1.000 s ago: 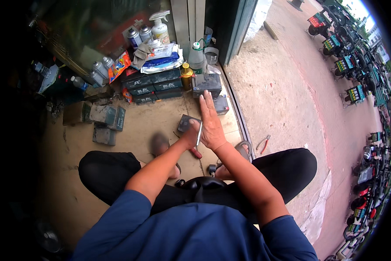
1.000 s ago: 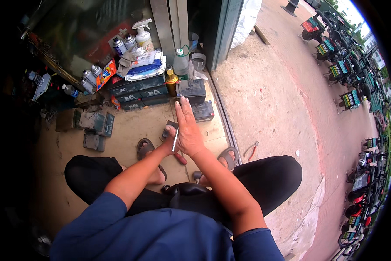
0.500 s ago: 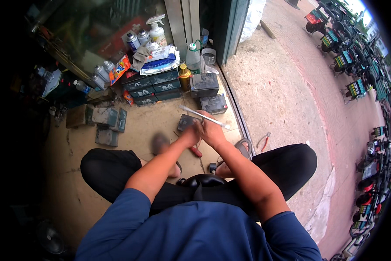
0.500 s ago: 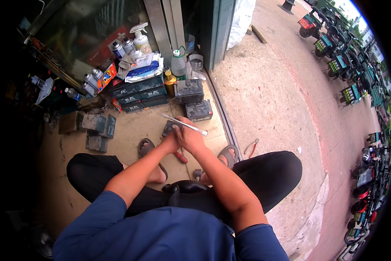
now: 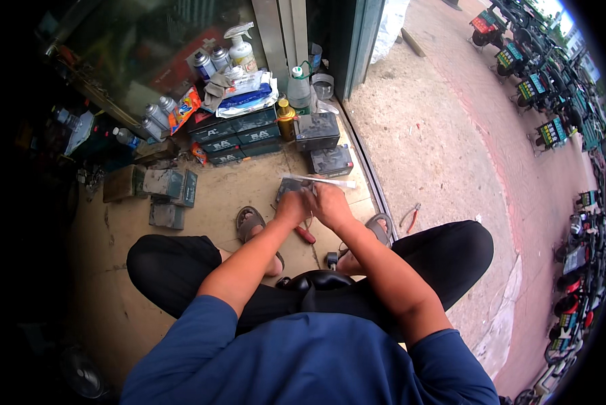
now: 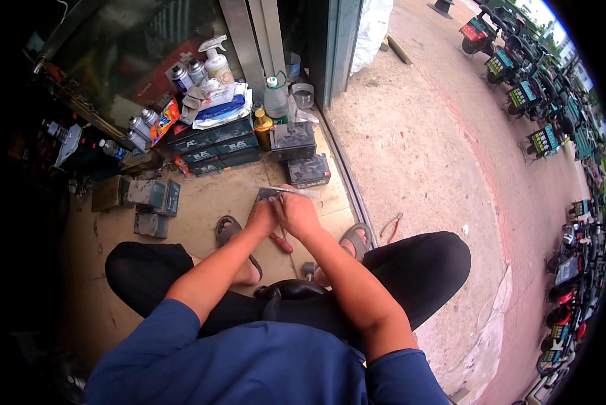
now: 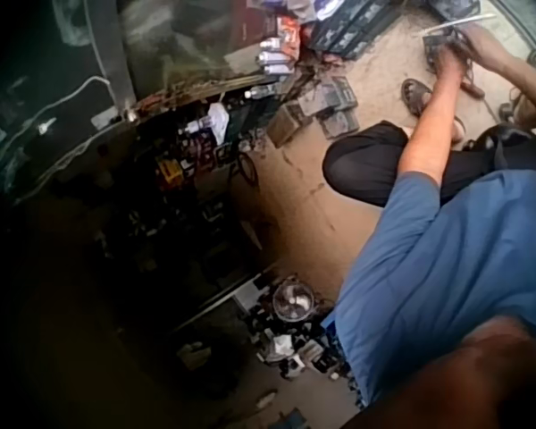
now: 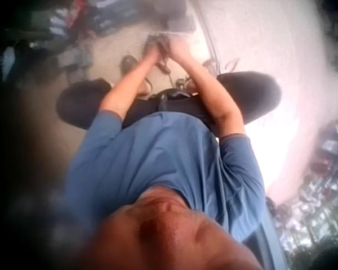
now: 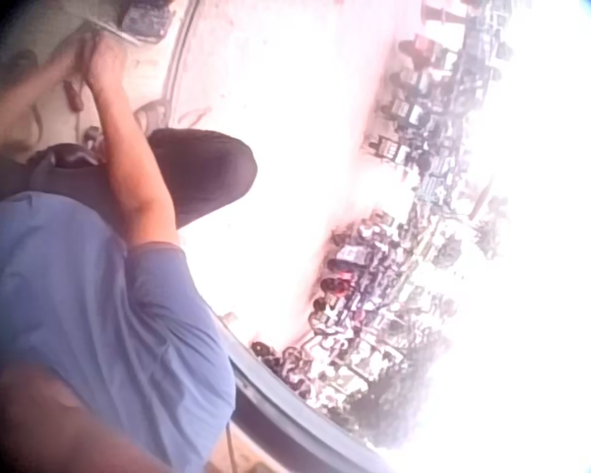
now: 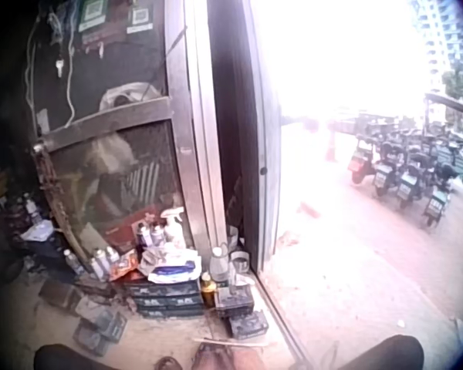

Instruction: The person handles batteries, using a T-handle wrench on the terminals and moving the objects between the floor and a shelf.

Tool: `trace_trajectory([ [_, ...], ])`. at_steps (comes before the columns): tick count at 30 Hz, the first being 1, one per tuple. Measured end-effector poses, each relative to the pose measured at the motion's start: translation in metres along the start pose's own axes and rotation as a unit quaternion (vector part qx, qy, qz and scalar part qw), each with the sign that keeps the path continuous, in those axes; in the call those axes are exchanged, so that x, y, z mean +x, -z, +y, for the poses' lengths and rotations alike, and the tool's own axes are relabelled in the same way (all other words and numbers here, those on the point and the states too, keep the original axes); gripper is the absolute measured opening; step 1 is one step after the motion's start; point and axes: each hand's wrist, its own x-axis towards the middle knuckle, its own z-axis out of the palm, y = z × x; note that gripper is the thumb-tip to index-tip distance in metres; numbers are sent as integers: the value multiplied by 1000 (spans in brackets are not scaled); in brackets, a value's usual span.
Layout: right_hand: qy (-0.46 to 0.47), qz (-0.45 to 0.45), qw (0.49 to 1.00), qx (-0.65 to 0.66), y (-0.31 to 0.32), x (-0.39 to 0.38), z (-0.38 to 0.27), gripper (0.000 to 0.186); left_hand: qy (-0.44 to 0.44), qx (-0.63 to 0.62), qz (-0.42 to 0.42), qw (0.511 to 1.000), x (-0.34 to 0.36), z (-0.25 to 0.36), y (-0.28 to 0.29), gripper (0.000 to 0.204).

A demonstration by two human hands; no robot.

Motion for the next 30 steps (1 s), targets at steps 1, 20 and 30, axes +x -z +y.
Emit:
trace_trajectory([
  [1,-8,-3,1000,-19,-1,0,0,21,-34,-26,33,999,-1,0,0,30],
  [20,-113,63,981,142,-5,4,15,19,175,-132,70,973,3,-35,-96,40],
  [30,-206,126,848,472,25,16,20,37,217,-117,92,965,21,-37,-108,26],
])
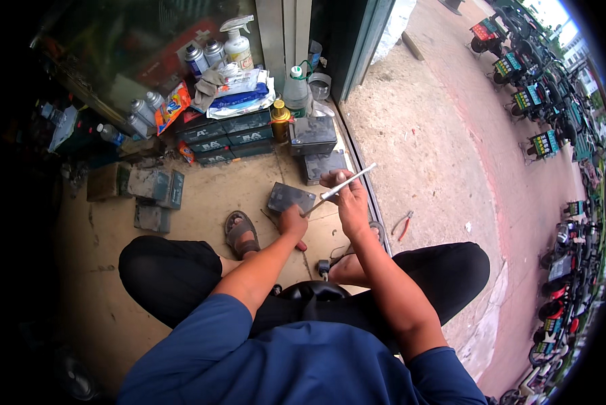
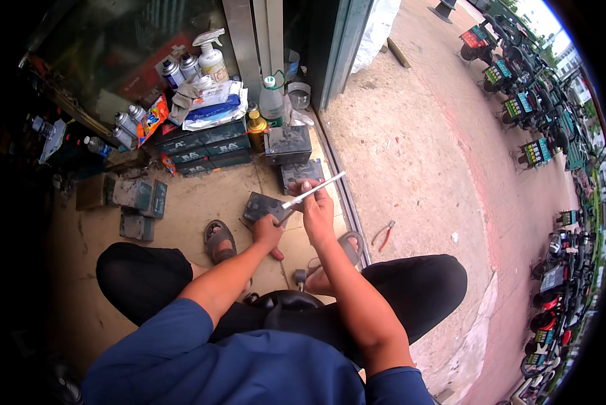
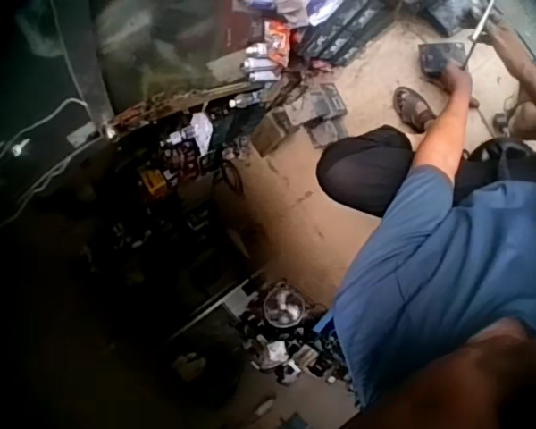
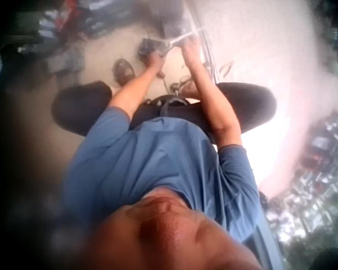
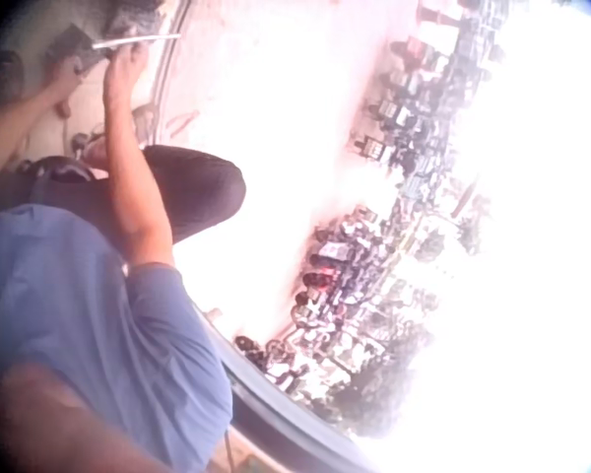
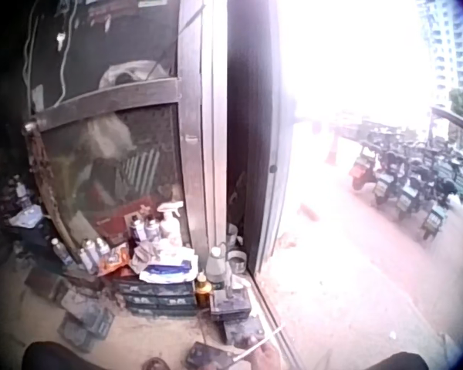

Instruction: The person handles batteries, using a T-handle wrench on the terminals and moving the objects between the floor and a shelf.

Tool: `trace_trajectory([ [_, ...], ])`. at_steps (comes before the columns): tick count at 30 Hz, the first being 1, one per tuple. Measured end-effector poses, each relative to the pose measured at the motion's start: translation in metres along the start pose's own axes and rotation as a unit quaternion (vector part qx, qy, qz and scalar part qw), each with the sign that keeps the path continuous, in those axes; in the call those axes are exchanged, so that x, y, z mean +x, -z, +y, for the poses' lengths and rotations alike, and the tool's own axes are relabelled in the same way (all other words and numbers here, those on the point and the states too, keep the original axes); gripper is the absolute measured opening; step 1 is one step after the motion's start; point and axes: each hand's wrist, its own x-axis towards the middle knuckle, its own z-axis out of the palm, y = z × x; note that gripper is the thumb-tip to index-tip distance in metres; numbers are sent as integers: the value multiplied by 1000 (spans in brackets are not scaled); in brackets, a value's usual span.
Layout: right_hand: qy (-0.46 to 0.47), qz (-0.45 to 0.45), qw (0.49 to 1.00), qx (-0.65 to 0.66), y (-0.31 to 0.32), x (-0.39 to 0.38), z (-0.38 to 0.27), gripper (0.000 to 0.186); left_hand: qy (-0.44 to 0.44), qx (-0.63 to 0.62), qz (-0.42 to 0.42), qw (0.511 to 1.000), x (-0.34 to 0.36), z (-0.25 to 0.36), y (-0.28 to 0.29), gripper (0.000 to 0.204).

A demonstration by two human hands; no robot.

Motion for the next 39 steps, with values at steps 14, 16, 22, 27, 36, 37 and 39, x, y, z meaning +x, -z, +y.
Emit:
trace_trajectory([
  [14,-18,-58,972,228,30,27,-71,33,102,-399,-110,904,43,-17,20,19],
  [16,-23,-42,966,256,34,23,-65,27,144,-421,-116,888,45,-18,20,22],
  [22,-57,76,993,72,29,15,-49,28,194,-451,-175,853,53,-6,15,20],
  [27,-35,85,996,15,23,12,-51,35,92,-255,-97,958,62,10,0,35],
  [36,-23,37,999,28,16,16,-53,37,14,65,-16,998,61,35,14,62],
  [37,-25,35,998,38,15,17,-53,38,12,66,-13,998,60,35,15,61],
  [39,-32,45,998,33,13,19,-53,37,-6,64,-8,998,59,35,16,59],
])
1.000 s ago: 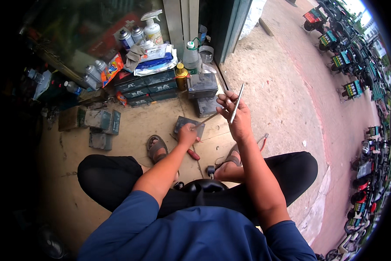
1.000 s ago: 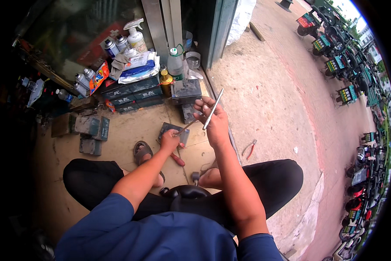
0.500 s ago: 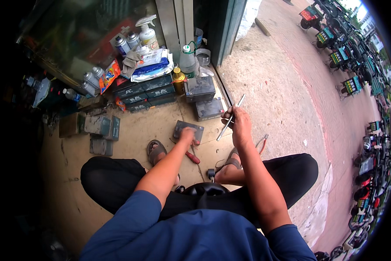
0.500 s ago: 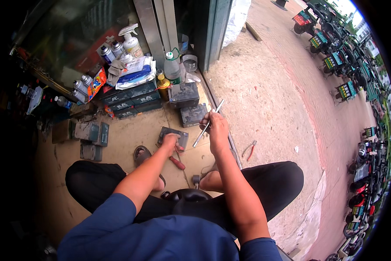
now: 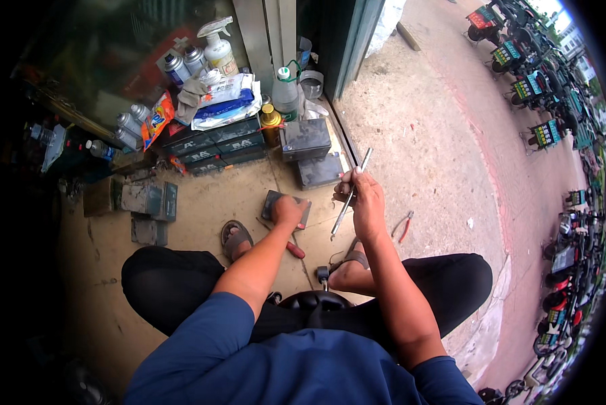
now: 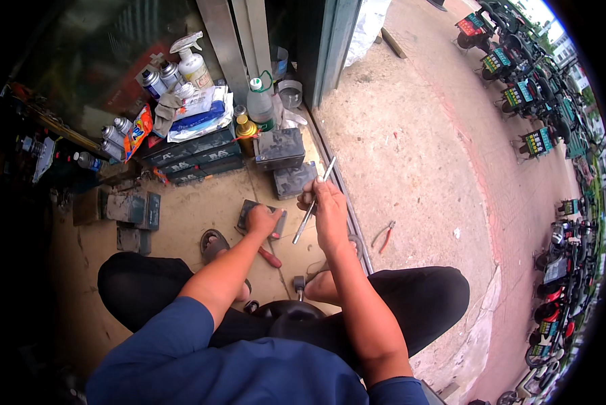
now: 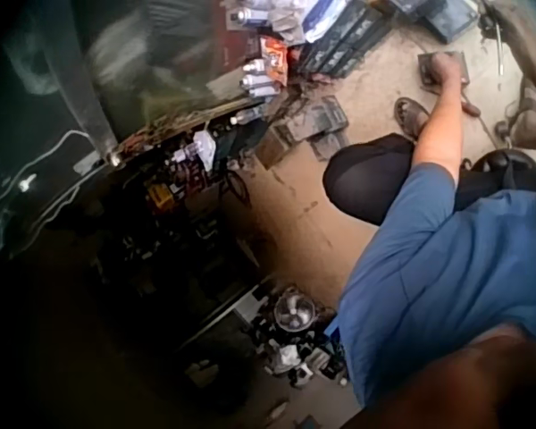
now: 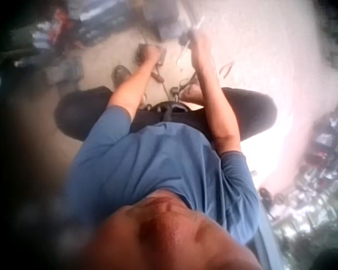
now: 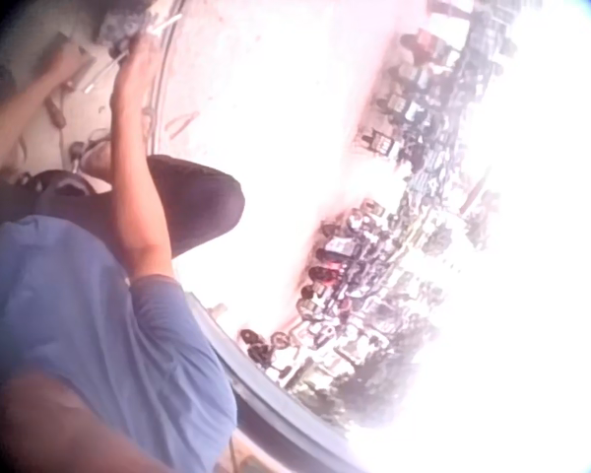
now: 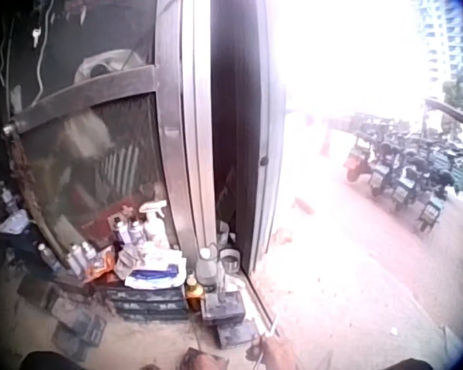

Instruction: The person handles batteries, using a T-handle wrench on the terminals and moving the objects between the floor and a shelf.

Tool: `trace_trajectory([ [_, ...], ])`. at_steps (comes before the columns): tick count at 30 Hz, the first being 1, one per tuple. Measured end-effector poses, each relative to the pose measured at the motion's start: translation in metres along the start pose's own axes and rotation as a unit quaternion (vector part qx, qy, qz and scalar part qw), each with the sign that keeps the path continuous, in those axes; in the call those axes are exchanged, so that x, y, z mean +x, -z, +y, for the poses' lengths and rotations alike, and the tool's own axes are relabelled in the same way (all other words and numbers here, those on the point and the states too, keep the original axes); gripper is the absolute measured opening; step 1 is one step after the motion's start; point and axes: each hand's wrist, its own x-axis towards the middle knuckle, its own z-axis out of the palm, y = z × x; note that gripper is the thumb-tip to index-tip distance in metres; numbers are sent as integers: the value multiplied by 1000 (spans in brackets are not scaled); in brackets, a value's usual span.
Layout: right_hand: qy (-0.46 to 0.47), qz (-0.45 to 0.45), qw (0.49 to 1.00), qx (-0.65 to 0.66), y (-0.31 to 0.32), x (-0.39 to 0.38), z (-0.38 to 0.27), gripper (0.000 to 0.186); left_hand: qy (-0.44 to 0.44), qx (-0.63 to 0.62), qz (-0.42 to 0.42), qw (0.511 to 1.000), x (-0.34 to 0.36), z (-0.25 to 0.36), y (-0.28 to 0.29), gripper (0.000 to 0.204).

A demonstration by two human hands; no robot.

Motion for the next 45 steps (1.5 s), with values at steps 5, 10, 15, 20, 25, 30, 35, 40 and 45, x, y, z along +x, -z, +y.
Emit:
trace_trajectory([
  [5,-7,-6,1000,23,-3,4,0,38,0,-8,-8,1000,4,-6,-6,52],
  [10,-1,-37,998,56,0,2,-3,40,-6,-25,-4,1000,8,-11,-14,41],
  [15,-15,-39,998,51,0,-5,4,40,-17,-29,0,999,13,-20,-19,37],
  [20,-5,-59,997,46,-3,-7,19,40,-37,-57,-24,997,16,-38,-19,29],
  [25,5,-66,997,37,-4,-5,23,39,-54,-92,-30,994,13,-46,-21,25],
  [30,19,-81,996,-20,-10,-10,25,34,-27,-160,-23,987,17,-50,-24,22],
  [35,37,-142,985,-94,-24,-38,38,34,-18,-194,-42,980,17,-56,-31,22],
  [40,27,-184,964,-189,-40,-70,51,28,-121,-185,-41,974,5,-53,-24,27],
  [45,60,-94,961,-254,-52,-58,41,29,-101,-105,-81,986,-18,-29,1,45],
])
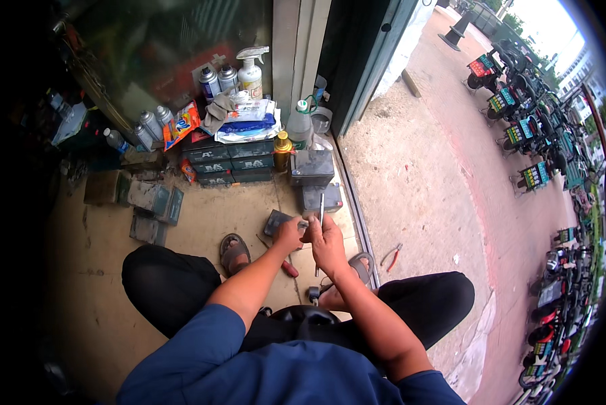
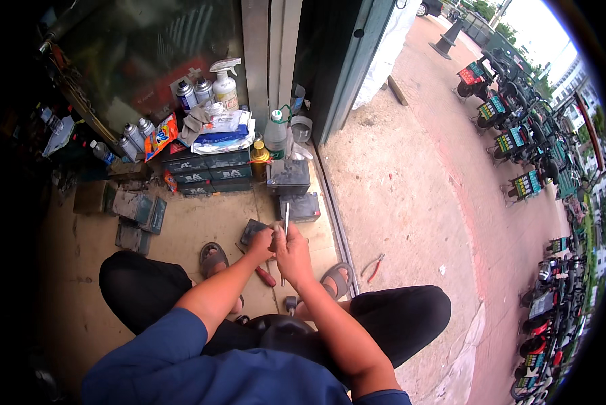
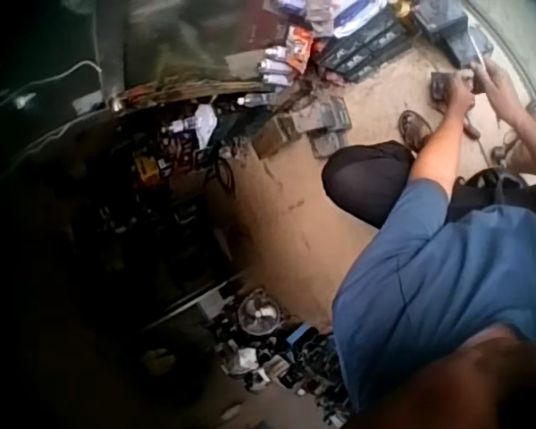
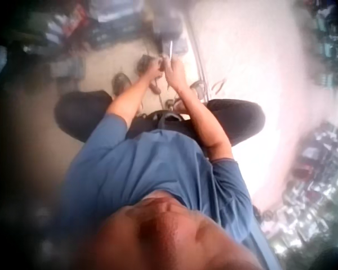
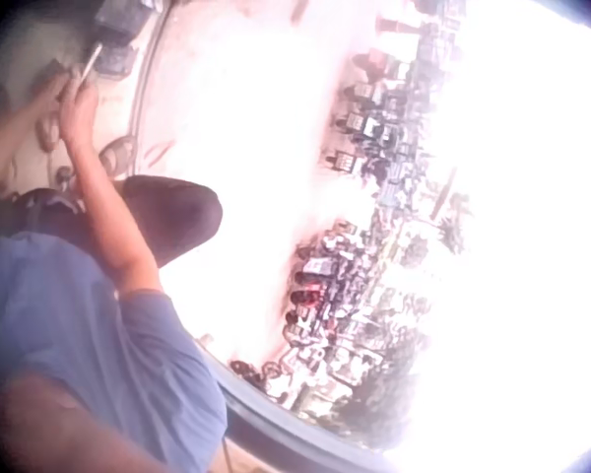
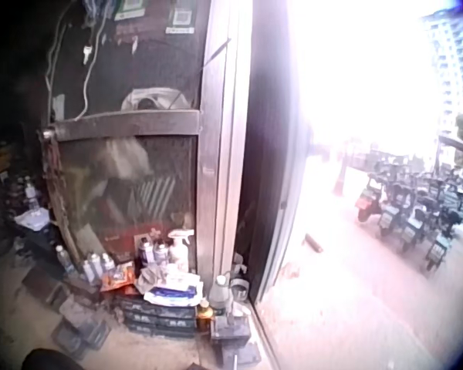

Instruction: The person handles batteries, using a T-handle wrench on the terminals and moving the objects between the floor and a shelf.

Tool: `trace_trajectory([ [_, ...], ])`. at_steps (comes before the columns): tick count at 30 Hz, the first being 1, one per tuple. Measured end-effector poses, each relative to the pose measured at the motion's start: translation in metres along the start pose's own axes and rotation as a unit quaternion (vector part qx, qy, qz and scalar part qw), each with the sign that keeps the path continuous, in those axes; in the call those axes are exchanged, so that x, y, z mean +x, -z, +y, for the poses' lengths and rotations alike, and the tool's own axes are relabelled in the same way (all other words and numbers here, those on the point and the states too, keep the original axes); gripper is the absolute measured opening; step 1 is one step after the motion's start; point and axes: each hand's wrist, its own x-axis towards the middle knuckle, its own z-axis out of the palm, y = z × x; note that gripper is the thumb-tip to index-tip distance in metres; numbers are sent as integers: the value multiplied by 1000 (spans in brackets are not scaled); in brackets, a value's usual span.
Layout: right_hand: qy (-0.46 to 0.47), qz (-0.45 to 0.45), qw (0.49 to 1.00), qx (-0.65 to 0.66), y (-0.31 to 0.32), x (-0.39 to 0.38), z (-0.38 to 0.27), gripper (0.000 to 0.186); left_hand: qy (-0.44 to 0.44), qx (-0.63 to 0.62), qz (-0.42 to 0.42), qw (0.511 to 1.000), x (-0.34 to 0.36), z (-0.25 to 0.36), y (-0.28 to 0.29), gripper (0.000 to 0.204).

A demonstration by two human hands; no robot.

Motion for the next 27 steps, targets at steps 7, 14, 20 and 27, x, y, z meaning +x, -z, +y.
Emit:
trace_trajectory([
  [7,124,46,888,-440,7,73,-12,17,38,248,-44,967,-13,21,23,103],
  [14,126,109,876,-453,-13,92,-13,15,101,334,-91,933,-20,-1,30,128],
  [20,151,42,881,-446,-5,92,-7,14,115,345,-122,923,-8,-12,20,126],
  [27,189,-19,876,-444,3,107,-6,12,111,351,-165,915,0,-12,29,131],
])
